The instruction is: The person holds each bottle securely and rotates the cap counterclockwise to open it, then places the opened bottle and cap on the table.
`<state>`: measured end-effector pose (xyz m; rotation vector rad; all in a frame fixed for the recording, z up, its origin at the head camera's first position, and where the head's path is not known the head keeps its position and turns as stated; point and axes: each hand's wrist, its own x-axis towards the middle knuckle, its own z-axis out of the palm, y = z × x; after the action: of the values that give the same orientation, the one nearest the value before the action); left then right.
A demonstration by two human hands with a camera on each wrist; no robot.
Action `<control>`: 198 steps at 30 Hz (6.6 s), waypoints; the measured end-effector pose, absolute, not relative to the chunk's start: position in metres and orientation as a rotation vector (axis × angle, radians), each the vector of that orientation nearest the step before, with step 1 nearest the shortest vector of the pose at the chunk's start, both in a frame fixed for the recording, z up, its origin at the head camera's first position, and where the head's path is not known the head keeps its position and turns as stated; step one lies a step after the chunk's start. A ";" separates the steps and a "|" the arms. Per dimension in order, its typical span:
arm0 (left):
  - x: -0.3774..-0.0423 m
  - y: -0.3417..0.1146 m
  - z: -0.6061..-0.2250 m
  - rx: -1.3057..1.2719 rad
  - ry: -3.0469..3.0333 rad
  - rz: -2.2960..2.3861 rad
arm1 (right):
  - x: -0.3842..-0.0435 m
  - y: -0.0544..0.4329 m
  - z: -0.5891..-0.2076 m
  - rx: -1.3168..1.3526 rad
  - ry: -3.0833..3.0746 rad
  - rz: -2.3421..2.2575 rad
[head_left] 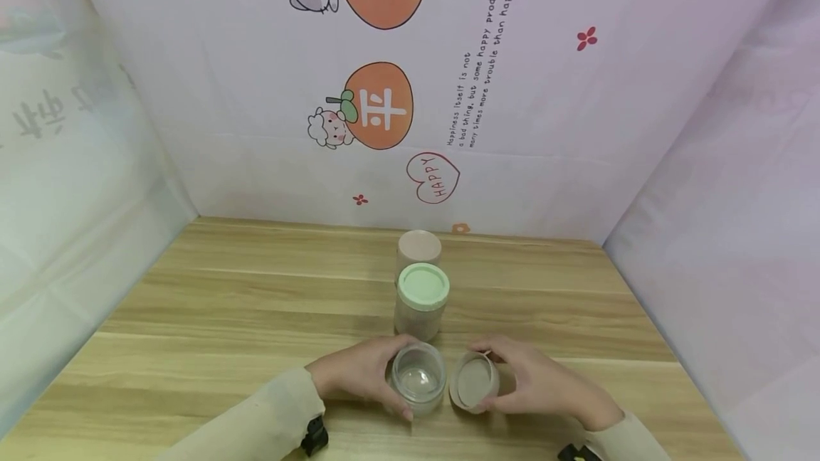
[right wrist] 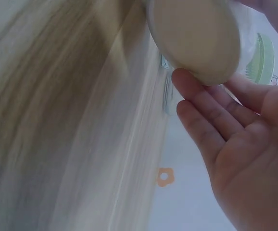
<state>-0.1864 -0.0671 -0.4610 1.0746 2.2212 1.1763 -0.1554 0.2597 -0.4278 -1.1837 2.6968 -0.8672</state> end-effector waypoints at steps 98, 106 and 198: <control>-0.245 -0.060 -0.441 0.769 2.293 1.586 | -0.149 0.256 -0.429 -1.186 2.755 -0.651; -0.249 -0.048 -0.444 0.844 2.202 1.704 | -0.149 0.255 -0.430 -1.181 2.755 -0.644; -0.253 -0.044 -0.449 0.901 2.122 1.724 | -0.217 0.143 -0.380 -1.189 3.287 -0.630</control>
<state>-0.2525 -0.0445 -0.4493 0.9006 2.1222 1.7236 -0.2174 0.1433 -0.3802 -1.1891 3.2872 -0.6300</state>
